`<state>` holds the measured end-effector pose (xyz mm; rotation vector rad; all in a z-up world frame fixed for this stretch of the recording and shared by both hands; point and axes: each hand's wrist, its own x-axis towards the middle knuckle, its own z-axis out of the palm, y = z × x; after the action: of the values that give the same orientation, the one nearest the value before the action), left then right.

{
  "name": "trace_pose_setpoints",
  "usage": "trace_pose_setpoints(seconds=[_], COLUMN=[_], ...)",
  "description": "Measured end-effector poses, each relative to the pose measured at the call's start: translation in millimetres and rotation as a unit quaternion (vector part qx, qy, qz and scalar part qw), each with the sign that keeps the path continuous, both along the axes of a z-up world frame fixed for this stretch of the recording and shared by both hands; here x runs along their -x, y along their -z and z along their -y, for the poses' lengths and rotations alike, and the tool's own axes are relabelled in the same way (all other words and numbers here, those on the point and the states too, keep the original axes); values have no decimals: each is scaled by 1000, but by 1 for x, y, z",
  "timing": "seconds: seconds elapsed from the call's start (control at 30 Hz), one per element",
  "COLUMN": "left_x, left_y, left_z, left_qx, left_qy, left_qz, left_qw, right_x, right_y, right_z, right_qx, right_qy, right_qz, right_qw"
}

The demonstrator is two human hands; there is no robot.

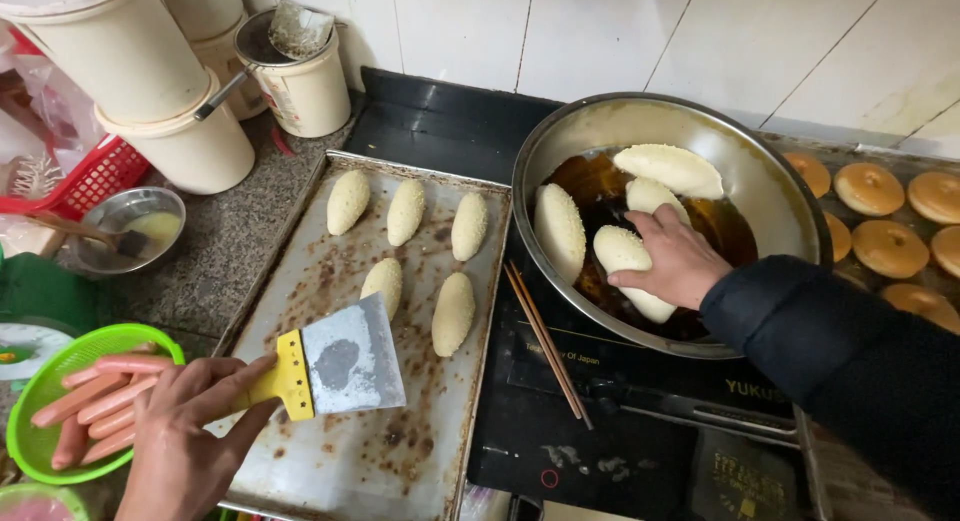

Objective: The person uses chopsticks to turn and remove ring-shaped doughnuts from hot oil, placing them on a tray. Then the person places elongated sesame-topped dough pieces into the same oil and turns them with chopsticks as they fry.

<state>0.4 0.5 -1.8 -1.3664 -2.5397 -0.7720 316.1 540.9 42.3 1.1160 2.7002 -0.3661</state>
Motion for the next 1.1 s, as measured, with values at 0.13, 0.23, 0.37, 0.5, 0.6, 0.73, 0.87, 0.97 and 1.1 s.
trace_pose_setpoints(seconds=[0.13,0.23,0.37,0.5,0.6,0.73,0.87,0.97,1.1], left_x=[-2,-2,-9,-26,-67,-129,-178,-196,-203], left_y=[4,6,11,52,87,137,178,190,199], left_z=[-2,-4,-7,-11,-11,-7,2,2,-3], left_qx=[3,8,17,54,96,151,121,121,114], left_qy=[2,6,6,-2,-23,-120,-206,-236,-249], left_qz=[-5,6,-6,-10,23,24,13,-13,6], left_qw=[1000,1000,1000,999,995,981,971,964,962], right_x=[-1,-3,-9,-28,-42,-60,-70,-76,-87], right_y=[-6,-22,-51,-94,-128,-128,-90,-48,4], right_z=[4,13,28,61,107,164,199,206,202], right_qx=[12,20,14,-33,-39,-9,66,126,178], right_qy=[23,36,59,42,39,16,-95,-99,-60], right_qz=[-8,-9,-24,-84,-120,-266,-382,-339,-285], right_qw=[1000,999,998,995,991,964,917,927,940])
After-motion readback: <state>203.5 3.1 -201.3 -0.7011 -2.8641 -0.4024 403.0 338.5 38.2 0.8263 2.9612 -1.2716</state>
